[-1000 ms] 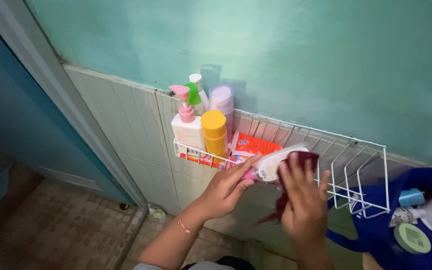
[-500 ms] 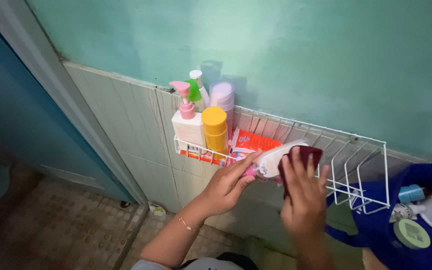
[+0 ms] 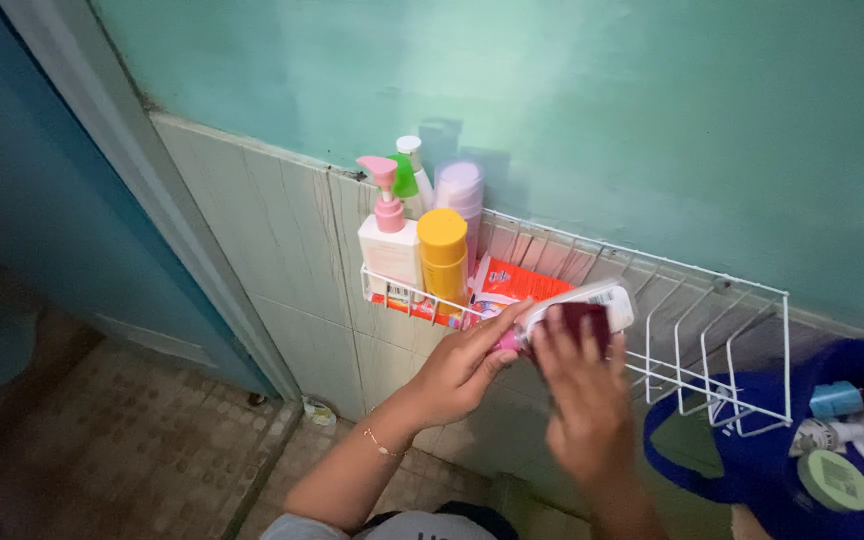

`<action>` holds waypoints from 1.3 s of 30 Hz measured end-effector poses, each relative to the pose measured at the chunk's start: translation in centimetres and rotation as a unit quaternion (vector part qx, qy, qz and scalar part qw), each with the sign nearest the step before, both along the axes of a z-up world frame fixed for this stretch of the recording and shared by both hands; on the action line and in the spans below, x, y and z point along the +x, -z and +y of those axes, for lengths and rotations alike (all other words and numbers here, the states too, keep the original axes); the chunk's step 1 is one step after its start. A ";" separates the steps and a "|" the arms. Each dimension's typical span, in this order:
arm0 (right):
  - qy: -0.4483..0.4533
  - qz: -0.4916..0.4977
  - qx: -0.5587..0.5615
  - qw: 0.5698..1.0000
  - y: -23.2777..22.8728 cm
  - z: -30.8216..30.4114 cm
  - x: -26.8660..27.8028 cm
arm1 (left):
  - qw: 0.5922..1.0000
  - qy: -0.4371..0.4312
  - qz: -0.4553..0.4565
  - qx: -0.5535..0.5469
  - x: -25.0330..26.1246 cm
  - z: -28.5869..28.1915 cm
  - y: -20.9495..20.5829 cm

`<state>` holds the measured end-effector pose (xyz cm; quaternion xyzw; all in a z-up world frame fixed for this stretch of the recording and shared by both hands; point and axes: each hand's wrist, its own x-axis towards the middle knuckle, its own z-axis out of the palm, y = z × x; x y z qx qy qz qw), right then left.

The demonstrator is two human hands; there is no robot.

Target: Clean and wipe down various toiletry bottles using a cloth and place them back on a shelf.

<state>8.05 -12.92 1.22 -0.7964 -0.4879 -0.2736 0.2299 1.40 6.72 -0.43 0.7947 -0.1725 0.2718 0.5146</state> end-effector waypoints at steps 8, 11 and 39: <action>0.064 -0.006 0.028 0.998 -1.6 -0.7 0.2 | 0.998 0.004 0.058 -0.032 -0.5 -0.5 -0.8; 0.021 0.004 0.003 1.000 -0.8 -0.2 -0.7 | 0.999 0.002 0.025 -0.027 0.0 -0.5 0.3; -0.008 0.016 -0.020 1.000 -1.0 -1.5 -0.8 | 0.999 -0.015 -0.039 0.008 0.6 -0.7 0.6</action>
